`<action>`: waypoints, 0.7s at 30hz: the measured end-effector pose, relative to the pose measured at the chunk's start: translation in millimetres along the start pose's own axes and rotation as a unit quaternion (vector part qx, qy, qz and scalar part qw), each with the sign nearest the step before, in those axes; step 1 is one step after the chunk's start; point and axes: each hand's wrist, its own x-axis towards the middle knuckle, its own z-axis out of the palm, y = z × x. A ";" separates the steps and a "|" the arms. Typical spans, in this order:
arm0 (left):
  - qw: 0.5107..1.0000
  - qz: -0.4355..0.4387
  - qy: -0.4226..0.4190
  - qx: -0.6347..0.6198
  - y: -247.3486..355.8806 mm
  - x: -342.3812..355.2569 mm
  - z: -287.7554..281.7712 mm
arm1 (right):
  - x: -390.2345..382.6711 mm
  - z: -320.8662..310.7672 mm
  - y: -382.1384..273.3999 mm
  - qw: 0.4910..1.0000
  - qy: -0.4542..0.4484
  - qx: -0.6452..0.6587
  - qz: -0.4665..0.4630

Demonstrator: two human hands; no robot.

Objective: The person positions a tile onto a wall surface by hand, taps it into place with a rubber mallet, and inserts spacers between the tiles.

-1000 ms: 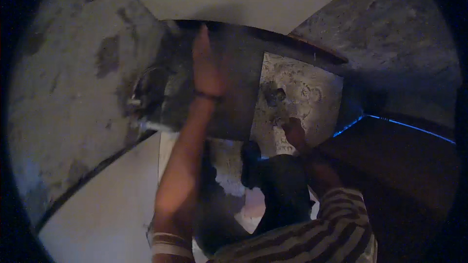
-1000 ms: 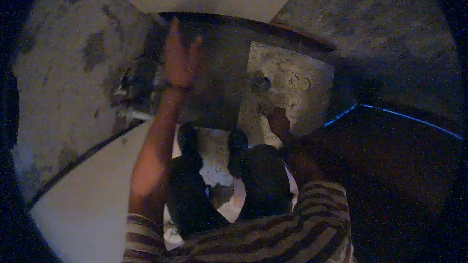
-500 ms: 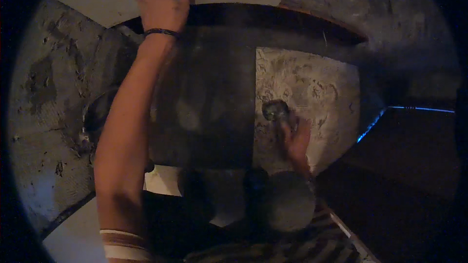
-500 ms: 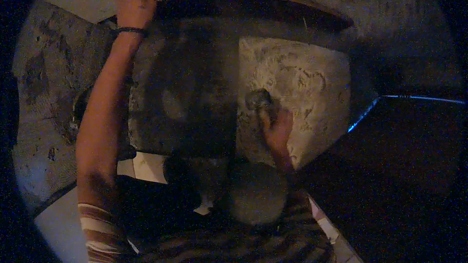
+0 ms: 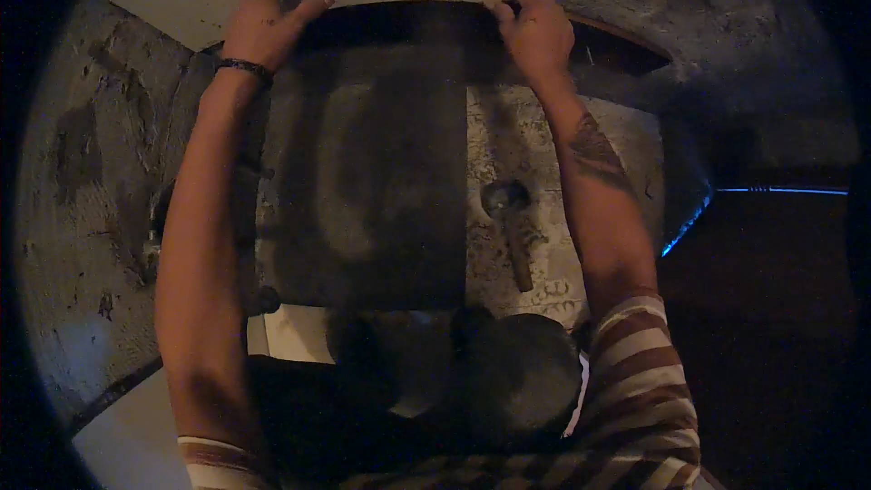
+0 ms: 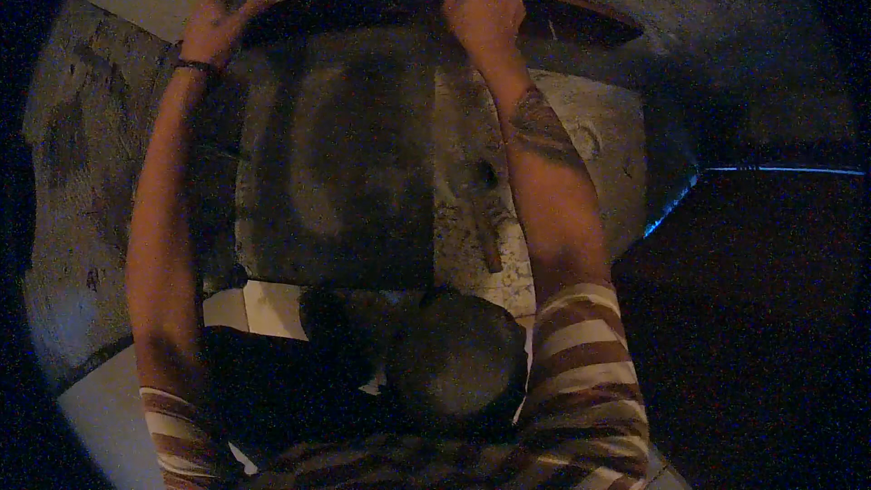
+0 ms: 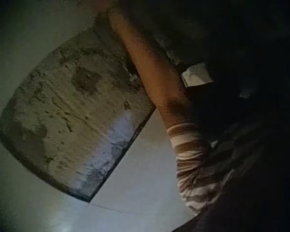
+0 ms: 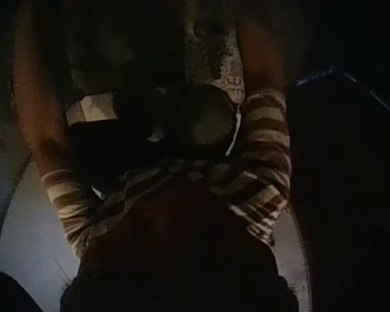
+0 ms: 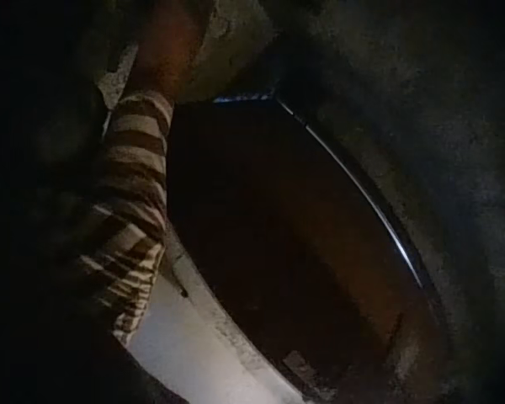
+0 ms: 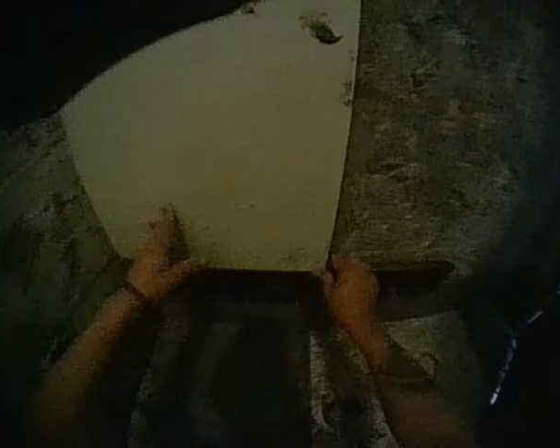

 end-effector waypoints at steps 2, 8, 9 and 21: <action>0.994 -0.040 -0.005 -0.106 7.4 -4.6 -2.9 | -11.8 4.3 5.5 1.000 -0.004 -0.013 0.010; 0.995 -0.078 0.017 -0.058 13.8 -3.1 2.9 | -200.2 -17.7 29.6 0.941 -0.316 -0.016 0.119; 0.995 -0.080 0.021 -0.054 5.6 -0.6 10.3 | -234.0 -29.4 23.4 0.913 -0.387 -0.020 0.124; 0.985 0.075 0.157 -0.021 -28.5 21.7 44.4 | -102.1 -1.1 -27.2 0.992 -0.037 0.115 -0.019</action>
